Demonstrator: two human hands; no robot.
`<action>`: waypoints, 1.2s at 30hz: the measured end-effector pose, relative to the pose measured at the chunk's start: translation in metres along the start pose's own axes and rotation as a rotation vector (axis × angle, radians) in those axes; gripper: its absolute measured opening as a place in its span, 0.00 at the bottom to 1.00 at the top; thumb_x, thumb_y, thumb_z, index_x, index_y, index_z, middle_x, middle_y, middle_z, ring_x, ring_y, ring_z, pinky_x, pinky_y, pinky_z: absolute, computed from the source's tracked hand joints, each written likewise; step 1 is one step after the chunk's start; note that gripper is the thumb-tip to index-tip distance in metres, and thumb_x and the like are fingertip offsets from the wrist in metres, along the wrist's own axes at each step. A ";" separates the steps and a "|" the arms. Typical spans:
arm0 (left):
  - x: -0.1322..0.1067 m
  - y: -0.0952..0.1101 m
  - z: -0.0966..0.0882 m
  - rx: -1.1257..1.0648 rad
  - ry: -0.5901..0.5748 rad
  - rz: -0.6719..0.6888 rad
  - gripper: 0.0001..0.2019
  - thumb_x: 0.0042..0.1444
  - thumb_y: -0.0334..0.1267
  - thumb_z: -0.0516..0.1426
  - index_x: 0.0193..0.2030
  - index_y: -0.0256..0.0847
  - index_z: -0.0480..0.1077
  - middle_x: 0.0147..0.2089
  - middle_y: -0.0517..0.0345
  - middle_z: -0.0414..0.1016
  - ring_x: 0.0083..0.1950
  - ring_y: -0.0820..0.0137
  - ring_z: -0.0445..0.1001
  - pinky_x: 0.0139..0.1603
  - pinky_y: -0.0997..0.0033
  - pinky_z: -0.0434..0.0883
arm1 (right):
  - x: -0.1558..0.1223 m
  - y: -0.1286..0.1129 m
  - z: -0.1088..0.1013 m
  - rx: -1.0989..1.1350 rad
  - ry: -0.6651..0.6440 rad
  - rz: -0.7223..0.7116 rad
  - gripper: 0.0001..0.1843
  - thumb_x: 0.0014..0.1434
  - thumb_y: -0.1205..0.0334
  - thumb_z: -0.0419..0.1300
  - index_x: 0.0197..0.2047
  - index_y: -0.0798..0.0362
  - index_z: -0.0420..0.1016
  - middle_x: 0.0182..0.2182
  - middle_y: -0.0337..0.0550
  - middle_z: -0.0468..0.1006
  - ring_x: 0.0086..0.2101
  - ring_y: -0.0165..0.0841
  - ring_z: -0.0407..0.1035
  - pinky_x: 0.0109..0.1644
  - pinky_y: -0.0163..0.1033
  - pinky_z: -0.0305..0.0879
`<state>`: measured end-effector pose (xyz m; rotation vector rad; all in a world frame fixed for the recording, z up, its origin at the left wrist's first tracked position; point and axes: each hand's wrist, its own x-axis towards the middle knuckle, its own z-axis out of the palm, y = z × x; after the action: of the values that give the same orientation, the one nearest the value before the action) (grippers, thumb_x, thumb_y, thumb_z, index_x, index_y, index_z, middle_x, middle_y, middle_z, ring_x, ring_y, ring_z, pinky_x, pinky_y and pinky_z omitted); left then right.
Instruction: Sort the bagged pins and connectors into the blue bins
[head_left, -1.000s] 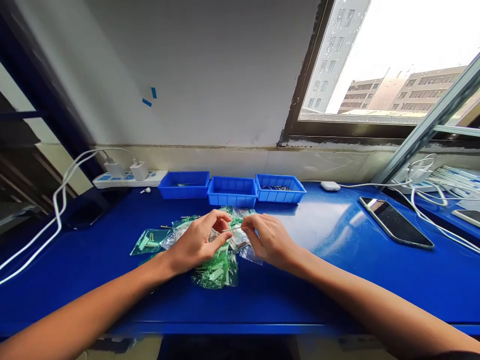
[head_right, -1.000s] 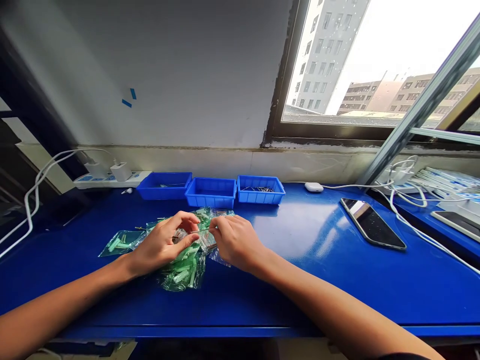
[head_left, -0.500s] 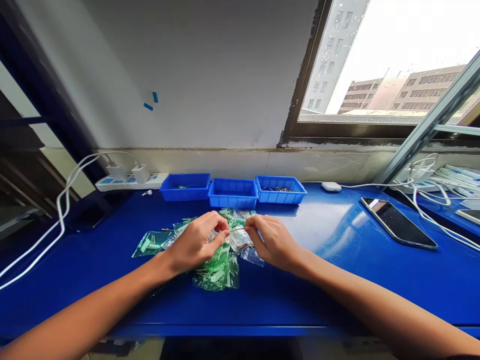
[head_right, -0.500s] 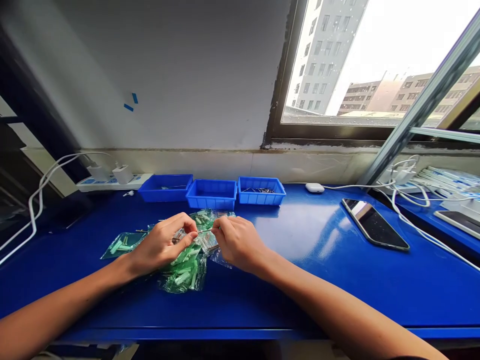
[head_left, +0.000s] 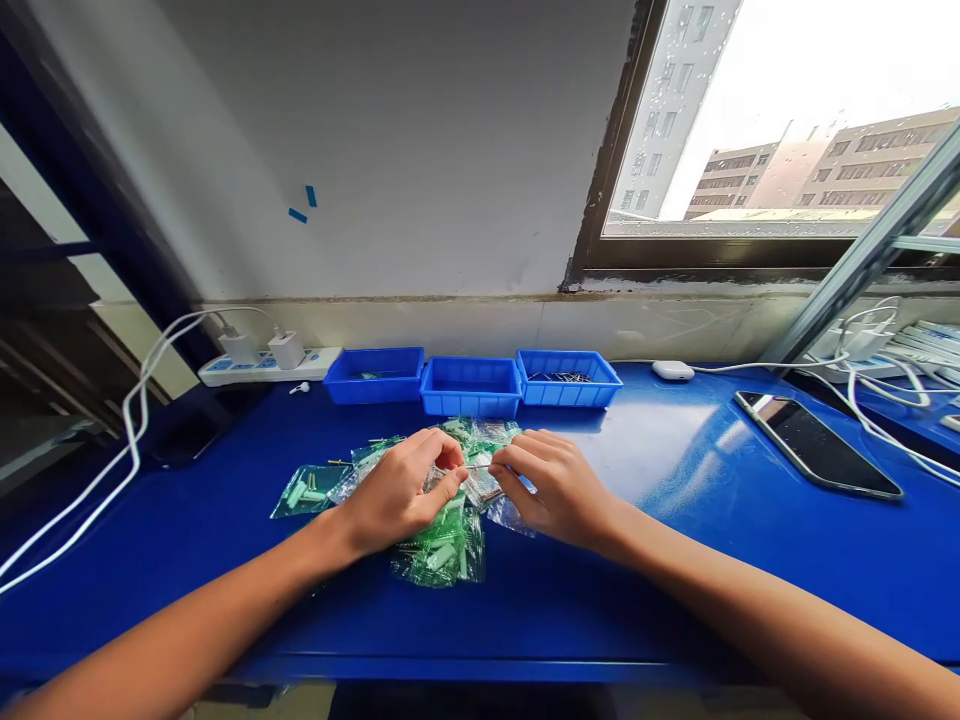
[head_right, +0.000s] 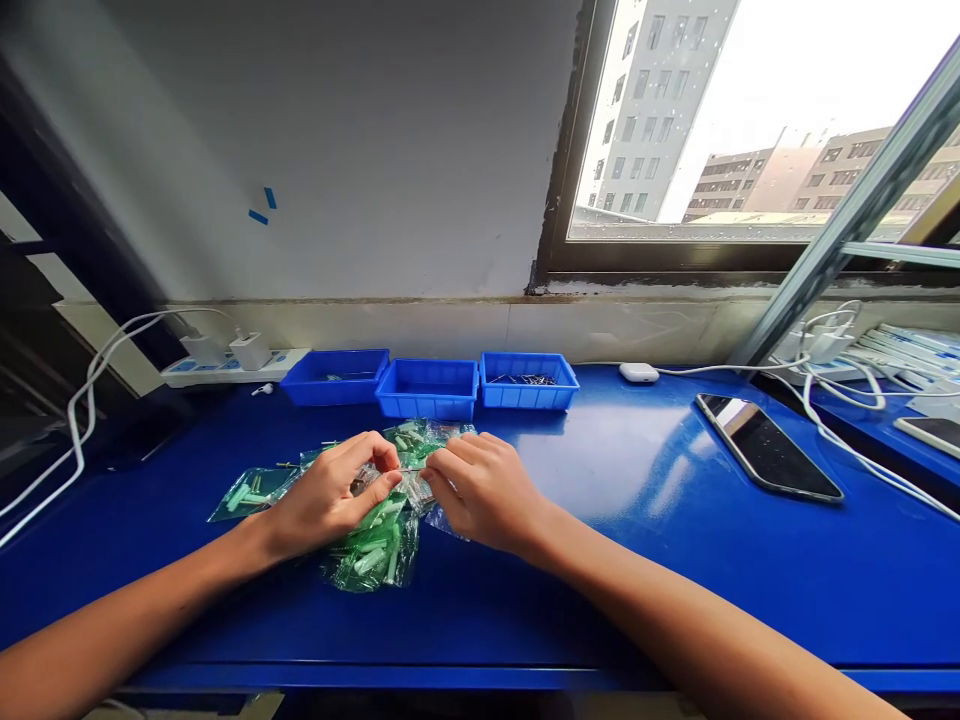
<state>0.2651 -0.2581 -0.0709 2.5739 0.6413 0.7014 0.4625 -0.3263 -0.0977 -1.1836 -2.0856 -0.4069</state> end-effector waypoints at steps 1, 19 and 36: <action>0.000 0.000 0.000 0.000 -0.003 -0.002 0.06 0.60 0.38 0.51 0.34 0.40 0.64 0.34 0.58 0.69 0.35 0.70 0.68 0.35 0.71 0.65 | 0.000 0.000 0.000 -0.001 -0.003 0.002 0.12 0.64 0.63 0.50 0.29 0.54 0.68 0.21 0.38 0.69 0.23 0.28 0.60 0.29 0.36 0.52; 0.002 0.005 -0.003 0.093 -0.063 0.040 0.07 0.60 0.38 0.49 0.34 0.40 0.65 0.32 0.58 0.71 0.33 0.70 0.67 0.36 0.70 0.63 | 0.000 0.003 0.000 0.016 0.004 -0.019 0.13 0.64 0.64 0.48 0.29 0.53 0.68 0.21 0.38 0.72 0.23 0.28 0.63 0.29 0.36 0.53; 0.012 -0.055 -0.076 0.369 0.227 -0.331 0.11 0.60 0.44 0.50 0.39 0.41 0.70 0.38 0.59 0.75 0.39 0.67 0.72 0.42 0.72 0.64 | 0.004 0.081 -0.023 -0.356 0.275 0.504 0.14 0.61 0.55 0.49 0.37 0.54 0.71 0.18 0.38 0.71 0.19 0.30 0.63 0.25 0.34 0.49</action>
<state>0.2146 -0.1875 -0.0320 2.6258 1.3465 0.8295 0.5387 -0.2935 -0.0837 -1.6959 -1.4498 -0.6699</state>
